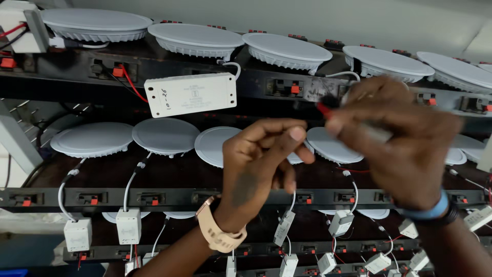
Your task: The person connects wires to power switches on a multi-tiered rack and tests several round LED lights by turning them on and off. They handle the lights and wires by hand, moving between different positions on the rack.
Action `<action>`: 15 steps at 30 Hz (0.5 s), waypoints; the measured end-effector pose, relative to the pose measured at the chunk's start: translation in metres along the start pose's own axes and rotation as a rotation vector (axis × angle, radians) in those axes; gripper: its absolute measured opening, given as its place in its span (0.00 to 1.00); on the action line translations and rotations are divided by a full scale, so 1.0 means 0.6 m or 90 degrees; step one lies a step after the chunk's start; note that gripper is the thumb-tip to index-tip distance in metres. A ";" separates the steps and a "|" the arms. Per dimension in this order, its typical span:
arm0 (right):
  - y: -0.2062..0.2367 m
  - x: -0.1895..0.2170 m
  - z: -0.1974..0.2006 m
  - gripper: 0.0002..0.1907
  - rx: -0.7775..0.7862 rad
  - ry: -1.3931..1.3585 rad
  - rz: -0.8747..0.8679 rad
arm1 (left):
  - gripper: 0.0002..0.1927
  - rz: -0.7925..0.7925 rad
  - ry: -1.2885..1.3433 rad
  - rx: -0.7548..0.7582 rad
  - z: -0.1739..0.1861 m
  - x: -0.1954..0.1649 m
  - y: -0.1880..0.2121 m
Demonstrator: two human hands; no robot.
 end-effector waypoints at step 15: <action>-0.132 0.000 -0.047 0.04 0.180 0.129 0.282 | 0.35 -0.610 -1.099 -0.082 -0.004 -0.056 0.003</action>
Point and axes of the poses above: each hand's wrist, its own y-axis away from the middle knuckle, its own z-axis out of the back of the hand, x = y × z, the point moved 9 cm from there along -y, towards the middle knuckle, and after that the axes turned 2 degrees about z, right-handed, at the moved point
